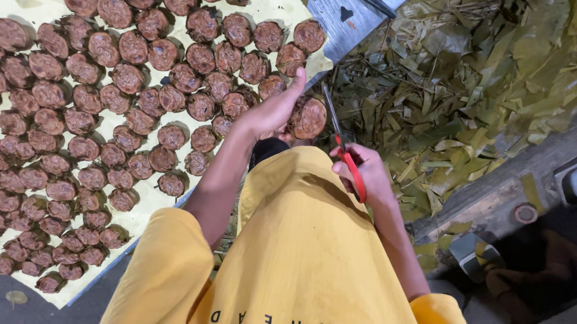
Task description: The person uses red-handled scissors to trim the edges of small, round, brown food items arranged on a large tray. They pick up each item, snip the excess material, and place it back on the tray, repeating this process for many items.
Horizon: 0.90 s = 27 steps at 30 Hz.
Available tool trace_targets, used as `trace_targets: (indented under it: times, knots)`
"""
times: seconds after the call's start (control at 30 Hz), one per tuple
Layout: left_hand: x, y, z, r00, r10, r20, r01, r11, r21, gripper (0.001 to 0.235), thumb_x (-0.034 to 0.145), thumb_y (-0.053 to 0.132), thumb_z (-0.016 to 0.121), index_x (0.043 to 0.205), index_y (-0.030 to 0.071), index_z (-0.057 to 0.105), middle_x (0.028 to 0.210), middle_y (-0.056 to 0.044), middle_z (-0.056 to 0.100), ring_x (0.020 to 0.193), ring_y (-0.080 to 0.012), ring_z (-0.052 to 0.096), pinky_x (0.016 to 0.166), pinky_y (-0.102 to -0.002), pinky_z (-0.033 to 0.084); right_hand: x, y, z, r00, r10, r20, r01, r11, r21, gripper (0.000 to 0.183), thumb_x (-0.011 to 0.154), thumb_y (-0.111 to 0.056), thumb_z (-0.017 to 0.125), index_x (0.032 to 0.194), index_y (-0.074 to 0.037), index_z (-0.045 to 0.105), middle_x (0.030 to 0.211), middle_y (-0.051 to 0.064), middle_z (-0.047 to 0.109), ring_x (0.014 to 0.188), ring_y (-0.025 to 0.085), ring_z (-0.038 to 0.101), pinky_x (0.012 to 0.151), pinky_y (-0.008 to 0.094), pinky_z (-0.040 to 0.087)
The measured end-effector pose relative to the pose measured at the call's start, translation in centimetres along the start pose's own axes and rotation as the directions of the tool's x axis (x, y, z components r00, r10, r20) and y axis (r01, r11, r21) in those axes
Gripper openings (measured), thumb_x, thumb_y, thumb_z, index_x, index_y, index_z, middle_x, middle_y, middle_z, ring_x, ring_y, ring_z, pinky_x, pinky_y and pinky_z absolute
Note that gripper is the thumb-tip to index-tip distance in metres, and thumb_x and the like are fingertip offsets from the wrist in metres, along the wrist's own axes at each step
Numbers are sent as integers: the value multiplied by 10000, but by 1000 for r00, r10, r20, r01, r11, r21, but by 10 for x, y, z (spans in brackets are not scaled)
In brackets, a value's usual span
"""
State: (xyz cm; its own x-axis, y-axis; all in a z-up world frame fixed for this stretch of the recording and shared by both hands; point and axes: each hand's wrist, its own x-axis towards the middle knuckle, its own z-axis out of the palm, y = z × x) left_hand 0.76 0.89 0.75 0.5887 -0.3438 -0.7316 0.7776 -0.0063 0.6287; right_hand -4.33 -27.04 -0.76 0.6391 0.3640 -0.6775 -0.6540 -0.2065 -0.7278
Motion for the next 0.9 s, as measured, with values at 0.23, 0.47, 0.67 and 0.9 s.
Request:
trace_targets:
  times: [0.23, 0.47, 0.67, 0.9]
  knots:
    - [21, -7, -4, 988, -89, 125, 81, 995, 62, 1212, 721, 923, 93, 1620, 124, -54, 1382, -117, 419, 578, -132, 452, 491, -356, 450, 6, 1, -5, 988, -117, 102, 126, 988, -86, 608, 744, -303, 911, 1227, -24, 669, 745, -38, 611, 596, 54, 522, 523, 222, 410]
    - [36, -18, -23, 979, -111, 171, 62, 961, 268, 898, 825, 856, 235, 1462, 225, 298, 1042, 13, 484, 727, -180, 669, 587, -388, 631, -9, 5, -10, 995, 73, -73, -82, 989, -125, 442, 796, -169, 785, 1202, -26, 683, 617, -1, 576, 466, 88, 547, 435, 240, 429]
    - [114, 26, -94, 907, 304, -292, -52, 767, 640, 411, 956, 351, 521, 1261, 149, 709, 1073, -83, 738, 975, -216, 715, 925, -406, 567, -22, 14, -18, 969, 68, -237, -82, 995, -52, 352, 874, -147, 672, 1183, 22, 678, 590, 31, 549, 432, 111, 480, 400, 260, 368]
    - [161, 55, -167, 635, 557, -535, 174, 572, 801, 690, 811, 474, 806, 1353, 108, 584, 1251, -189, 625, 1160, -377, 592, 967, -560, 481, -24, 32, -29, 935, 21, -355, 3, 998, 68, 342, 943, -167, 689, 1230, 13, 636, 683, 8, 563, 517, 94, 513, 435, 245, 397]
